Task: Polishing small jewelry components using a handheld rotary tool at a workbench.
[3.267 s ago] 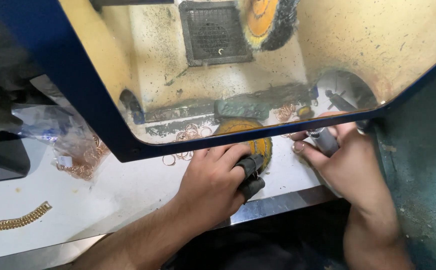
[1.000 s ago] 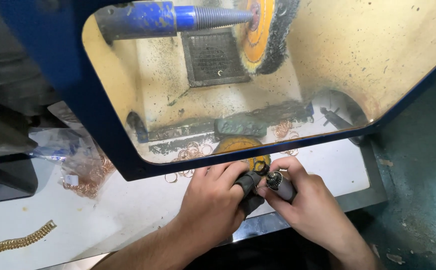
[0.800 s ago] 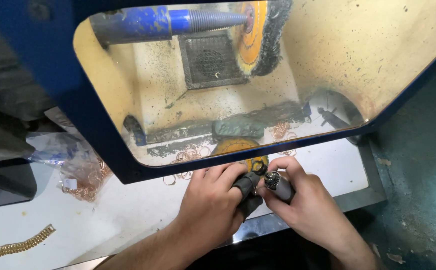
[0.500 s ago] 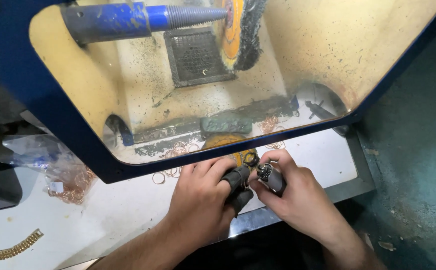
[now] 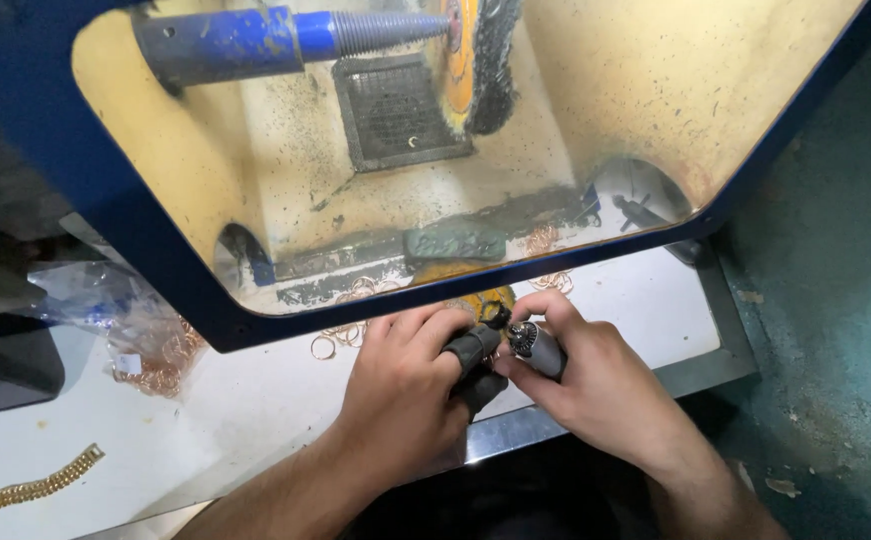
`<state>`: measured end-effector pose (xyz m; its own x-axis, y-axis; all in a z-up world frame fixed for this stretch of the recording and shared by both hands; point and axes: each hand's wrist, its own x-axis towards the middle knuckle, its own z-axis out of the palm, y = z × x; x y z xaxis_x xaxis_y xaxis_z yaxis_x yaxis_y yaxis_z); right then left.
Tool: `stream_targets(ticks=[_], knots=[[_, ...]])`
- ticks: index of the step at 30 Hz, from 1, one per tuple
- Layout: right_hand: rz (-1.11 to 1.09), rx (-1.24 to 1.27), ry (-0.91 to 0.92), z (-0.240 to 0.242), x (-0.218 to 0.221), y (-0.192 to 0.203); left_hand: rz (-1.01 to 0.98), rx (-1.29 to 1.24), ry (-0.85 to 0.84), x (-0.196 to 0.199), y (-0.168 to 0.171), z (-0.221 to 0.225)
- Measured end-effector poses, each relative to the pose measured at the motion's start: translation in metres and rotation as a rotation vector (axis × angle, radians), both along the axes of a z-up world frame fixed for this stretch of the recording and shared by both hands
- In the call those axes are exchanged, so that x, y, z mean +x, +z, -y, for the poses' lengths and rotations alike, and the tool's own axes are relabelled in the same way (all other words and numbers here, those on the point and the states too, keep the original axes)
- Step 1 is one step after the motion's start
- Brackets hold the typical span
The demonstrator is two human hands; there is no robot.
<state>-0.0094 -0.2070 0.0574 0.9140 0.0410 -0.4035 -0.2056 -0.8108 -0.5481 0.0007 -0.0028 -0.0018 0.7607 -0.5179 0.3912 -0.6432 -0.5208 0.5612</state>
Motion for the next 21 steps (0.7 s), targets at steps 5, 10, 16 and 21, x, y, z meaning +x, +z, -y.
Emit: stream_targets(ticks=[5, 10, 16, 21], knots=[[0.089, -0.042, 0.094, 0.0, -0.003, -0.006, -0.003, 0.002, 0.002, -0.002, 0.001, 0.0], [0.12, -0.065, 0.149, 0.0, -0.002, -0.009, 0.025, -0.005, 0.014, -0.003, 0.004, -0.001], [0.031, -0.094, 0.122, -0.001, 0.003, -0.002, 0.018, -0.029, 0.003, -0.002, 0.004, 0.0], [-0.017, -0.03, -0.179, 0.002, 0.011, 0.004, -0.001, -0.03, -0.003, -0.001, 0.007, 0.0]])
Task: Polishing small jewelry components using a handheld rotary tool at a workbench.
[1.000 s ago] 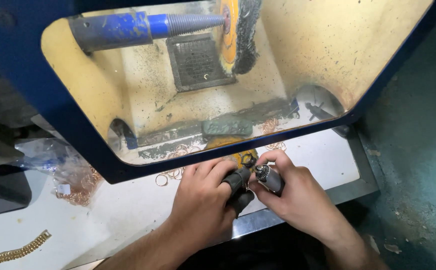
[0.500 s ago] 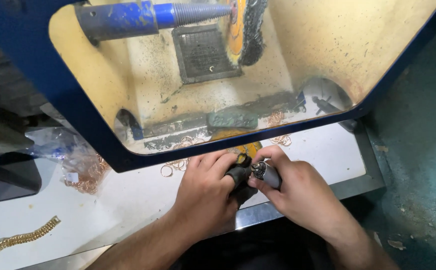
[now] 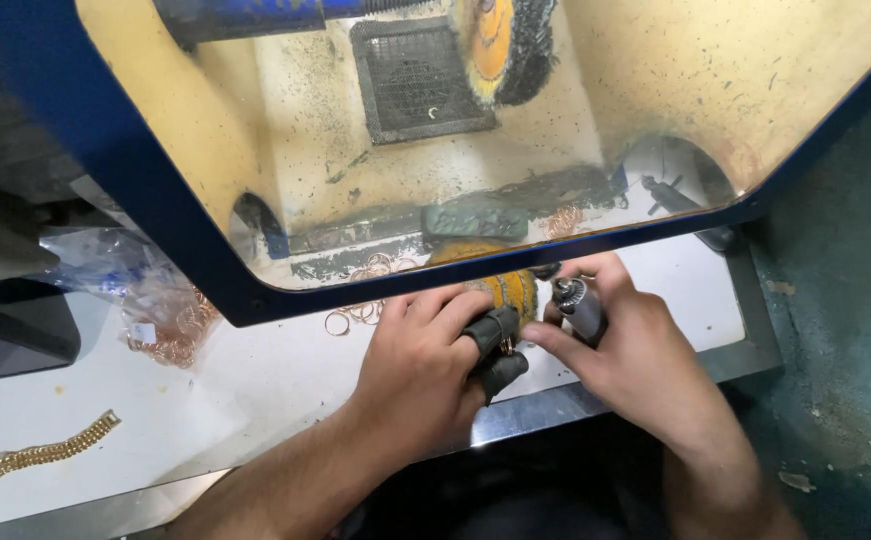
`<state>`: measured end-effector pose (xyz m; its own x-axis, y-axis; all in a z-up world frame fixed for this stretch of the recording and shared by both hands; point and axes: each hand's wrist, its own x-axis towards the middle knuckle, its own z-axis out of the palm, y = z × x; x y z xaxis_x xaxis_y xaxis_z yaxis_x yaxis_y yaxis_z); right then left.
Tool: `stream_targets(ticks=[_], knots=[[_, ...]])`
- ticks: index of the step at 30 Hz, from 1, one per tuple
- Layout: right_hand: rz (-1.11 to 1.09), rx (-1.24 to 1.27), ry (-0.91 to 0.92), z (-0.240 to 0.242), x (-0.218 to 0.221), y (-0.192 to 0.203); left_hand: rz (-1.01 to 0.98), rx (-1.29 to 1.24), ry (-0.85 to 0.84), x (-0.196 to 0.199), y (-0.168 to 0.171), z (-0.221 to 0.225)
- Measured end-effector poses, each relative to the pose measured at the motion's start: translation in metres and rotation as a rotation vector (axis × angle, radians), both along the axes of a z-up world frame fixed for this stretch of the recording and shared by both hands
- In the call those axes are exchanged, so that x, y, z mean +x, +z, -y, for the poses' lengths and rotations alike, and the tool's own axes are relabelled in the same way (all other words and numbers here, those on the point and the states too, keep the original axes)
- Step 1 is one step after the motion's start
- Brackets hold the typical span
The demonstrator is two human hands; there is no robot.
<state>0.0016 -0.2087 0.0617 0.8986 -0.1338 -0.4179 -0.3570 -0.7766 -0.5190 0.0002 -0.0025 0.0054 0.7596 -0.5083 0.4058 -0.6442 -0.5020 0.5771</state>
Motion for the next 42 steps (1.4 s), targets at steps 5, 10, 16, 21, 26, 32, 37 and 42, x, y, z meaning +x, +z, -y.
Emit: stream_targets(ticks=[5, 10, 16, 21, 26, 32, 37, 42], knots=[[-0.111, -0.11, -0.021, -0.011, 0.007, 0.008, 0.026, 0.02, 0.002, 0.001, -0.007, 0.001], [-0.175, -0.16, -0.038, -0.017, 0.013, 0.014, 0.031, 0.022, 0.02, 0.0, -0.007, 0.0], [-0.163, -0.195, -0.016, -0.016, 0.015, 0.012, 0.037, -0.017, 0.031, 0.001, -0.005, 0.001], [-0.143, -0.259, 0.049, -0.014, 0.015, 0.005, 0.018, -0.007, 0.042, 0.0, -0.008, 0.001], [-0.125, -0.198, -0.055, -0.007, 0.014, 0.004, 0.004, 0.047, 0.048, 0.001, -0.005, 0.0], [-0.017, -0.167, -0.009, -0.004, 0.011, -0.007, 0.019, 0.005, 0.025, 0.002, -0.008, 0.0], [-0.121, -0.279, -0.036, -0.009, 0.013, -0.002, 0.047, 0.002, 0.042, 0.0, -0.011, 0.0], [-0.133, -0.243, -0.039, -0.009, 0.014, -0.001, 0.031, 0.028, 0.058, -0.001, -0.013, 0.001]])
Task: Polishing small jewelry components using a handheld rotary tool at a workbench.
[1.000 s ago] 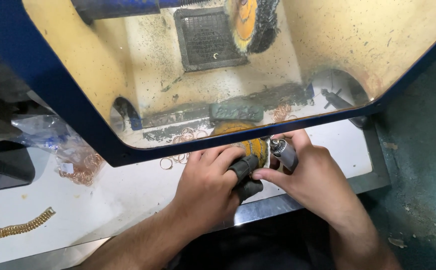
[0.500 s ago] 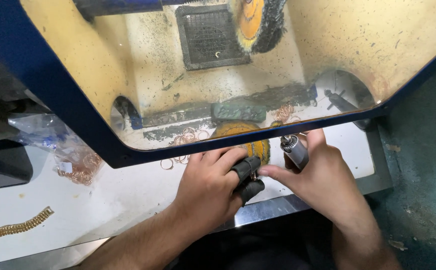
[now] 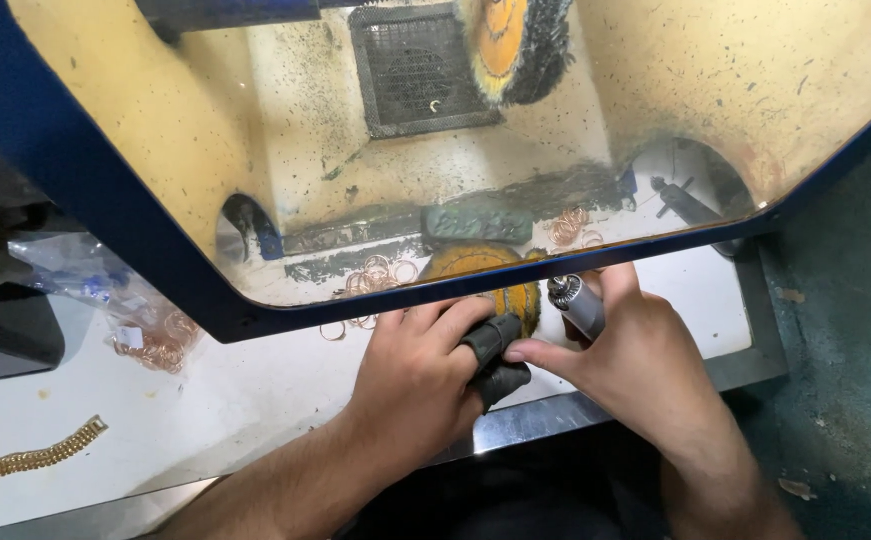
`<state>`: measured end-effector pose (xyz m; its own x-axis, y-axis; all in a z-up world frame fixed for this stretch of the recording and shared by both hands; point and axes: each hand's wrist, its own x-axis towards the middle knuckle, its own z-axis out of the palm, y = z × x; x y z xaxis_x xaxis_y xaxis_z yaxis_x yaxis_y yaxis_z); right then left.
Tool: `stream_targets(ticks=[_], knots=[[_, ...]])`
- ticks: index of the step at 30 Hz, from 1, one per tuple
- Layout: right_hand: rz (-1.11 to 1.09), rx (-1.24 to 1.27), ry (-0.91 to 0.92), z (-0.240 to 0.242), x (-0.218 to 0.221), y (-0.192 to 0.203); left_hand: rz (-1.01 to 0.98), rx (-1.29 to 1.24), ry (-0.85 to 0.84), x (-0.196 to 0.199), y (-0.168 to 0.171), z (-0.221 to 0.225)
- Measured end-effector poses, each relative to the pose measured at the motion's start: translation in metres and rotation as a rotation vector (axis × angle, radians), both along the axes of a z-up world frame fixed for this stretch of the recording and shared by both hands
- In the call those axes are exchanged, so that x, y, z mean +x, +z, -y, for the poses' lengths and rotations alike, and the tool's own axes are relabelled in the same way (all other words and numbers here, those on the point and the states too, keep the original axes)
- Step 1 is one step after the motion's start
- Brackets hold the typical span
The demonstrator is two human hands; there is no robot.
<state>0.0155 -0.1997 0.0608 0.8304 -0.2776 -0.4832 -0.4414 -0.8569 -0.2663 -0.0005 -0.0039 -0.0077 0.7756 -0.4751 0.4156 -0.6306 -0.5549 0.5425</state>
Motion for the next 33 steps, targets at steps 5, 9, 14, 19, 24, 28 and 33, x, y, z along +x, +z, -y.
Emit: stream_targets(ticks=[5, 9, 14, 19, 24, 28, 33], knots=[[0.166, 0.112, -0.017, 0.018, -0.013, -0.022, -0.012, -0.001, 0.009, 0.001, 0.005, 0.001], [0.462, 0.308, -0.033, 0.027, -0.021, -0.028, -0.041, 0.016, -0.008, 0.002, 0.009, -0.001], [0.457, -0.083, 0.136, 0.038, -0.017, -0.044, -0.017, 0.013, -0.007, 0.001, 0.006, 0.0], [0.542, -0.268, 0.312, 0.028, -0.011, -0.044, -0.004, 0.022, -0.011, 0.002, 0.004, 0.0], [0.675, -0.273, 0.417, 0.022, -0.007, -0.043, -0.014, -0.041, -0.039, 0.003, 0.007, -0.001], [0.667, -0.267, 0.412, 0.022, -0.007, -0.042, -0.018, -0.018, -0.036, 0.003, 0.006, -0.001], [0.585, -0.217, 0.291, 0.039, -0.014, -0.051, -0.046, -0.008, -0.031, 0.002, 0.006, 0.0]])
